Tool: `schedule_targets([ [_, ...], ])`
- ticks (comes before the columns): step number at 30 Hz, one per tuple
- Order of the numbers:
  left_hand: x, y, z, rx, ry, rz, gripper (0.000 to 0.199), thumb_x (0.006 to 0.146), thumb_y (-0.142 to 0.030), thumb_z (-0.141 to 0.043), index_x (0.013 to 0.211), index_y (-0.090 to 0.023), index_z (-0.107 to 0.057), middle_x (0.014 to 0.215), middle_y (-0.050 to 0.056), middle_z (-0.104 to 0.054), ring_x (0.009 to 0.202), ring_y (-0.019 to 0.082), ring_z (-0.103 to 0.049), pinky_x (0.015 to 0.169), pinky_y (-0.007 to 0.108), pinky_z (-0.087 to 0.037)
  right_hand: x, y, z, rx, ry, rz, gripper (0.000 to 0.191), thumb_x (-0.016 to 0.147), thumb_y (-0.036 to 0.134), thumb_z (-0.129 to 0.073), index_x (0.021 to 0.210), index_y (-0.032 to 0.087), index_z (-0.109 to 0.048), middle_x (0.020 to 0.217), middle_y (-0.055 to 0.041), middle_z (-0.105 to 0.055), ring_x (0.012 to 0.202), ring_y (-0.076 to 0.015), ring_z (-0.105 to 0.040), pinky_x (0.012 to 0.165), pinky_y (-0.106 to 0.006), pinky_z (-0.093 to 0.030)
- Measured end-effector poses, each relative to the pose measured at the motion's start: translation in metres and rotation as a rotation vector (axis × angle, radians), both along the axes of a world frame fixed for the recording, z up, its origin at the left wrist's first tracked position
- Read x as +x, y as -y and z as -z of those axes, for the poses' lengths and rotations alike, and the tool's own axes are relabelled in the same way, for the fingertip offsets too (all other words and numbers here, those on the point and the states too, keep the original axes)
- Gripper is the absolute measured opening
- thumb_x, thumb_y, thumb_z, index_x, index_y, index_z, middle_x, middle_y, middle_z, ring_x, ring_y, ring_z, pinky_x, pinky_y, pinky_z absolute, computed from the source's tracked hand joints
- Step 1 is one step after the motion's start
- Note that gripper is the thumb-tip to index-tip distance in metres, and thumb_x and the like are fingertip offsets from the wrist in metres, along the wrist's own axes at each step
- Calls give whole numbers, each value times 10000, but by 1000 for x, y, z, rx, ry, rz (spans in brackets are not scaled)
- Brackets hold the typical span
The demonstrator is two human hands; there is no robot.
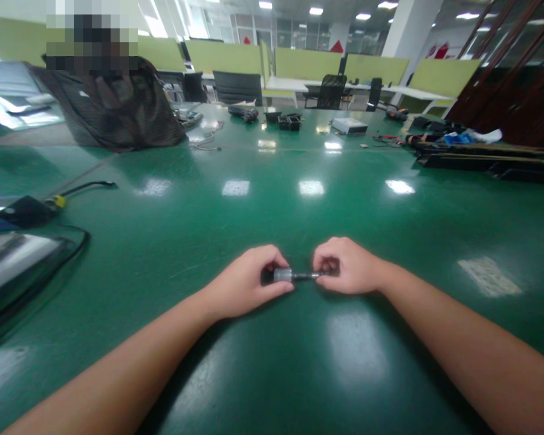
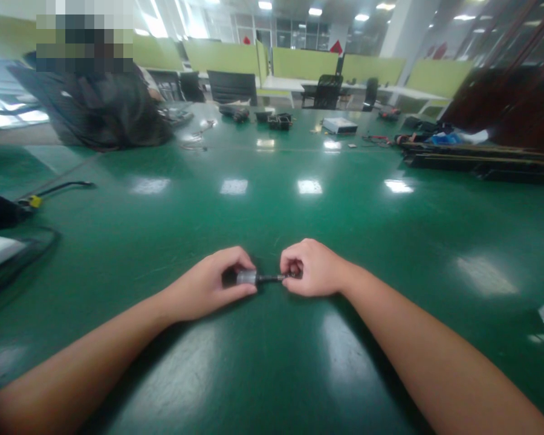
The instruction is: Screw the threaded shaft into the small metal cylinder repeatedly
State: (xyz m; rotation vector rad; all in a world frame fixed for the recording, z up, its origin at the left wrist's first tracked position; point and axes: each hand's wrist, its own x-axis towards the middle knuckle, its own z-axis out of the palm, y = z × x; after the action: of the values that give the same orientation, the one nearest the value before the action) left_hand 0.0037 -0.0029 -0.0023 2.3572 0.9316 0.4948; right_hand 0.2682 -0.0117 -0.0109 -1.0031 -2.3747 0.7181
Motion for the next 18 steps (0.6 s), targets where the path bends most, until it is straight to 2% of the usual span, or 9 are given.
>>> schedule_targets([
  [8,1,0,-1,4,-16,1,260,860,-430,-712,963,-200,-649,923,26,-669,806,186,-609,715,301,-463,12,-6,3,-94,-7,32,63,668,157,-677,712,166,-634,601,42,-569,547,-96,-504,538,-211,-381],
  [18,2,-1,0,-6,-16,-2,261,858,-428,-712,970,-201,-646,934,33,-675,811,190,-620,726,304,-474,6,-3,0,-56,-7,-8,46,701,167,-699,721,168,-658,630,30,-608,579,-104,-547,580,-221,-411],
])
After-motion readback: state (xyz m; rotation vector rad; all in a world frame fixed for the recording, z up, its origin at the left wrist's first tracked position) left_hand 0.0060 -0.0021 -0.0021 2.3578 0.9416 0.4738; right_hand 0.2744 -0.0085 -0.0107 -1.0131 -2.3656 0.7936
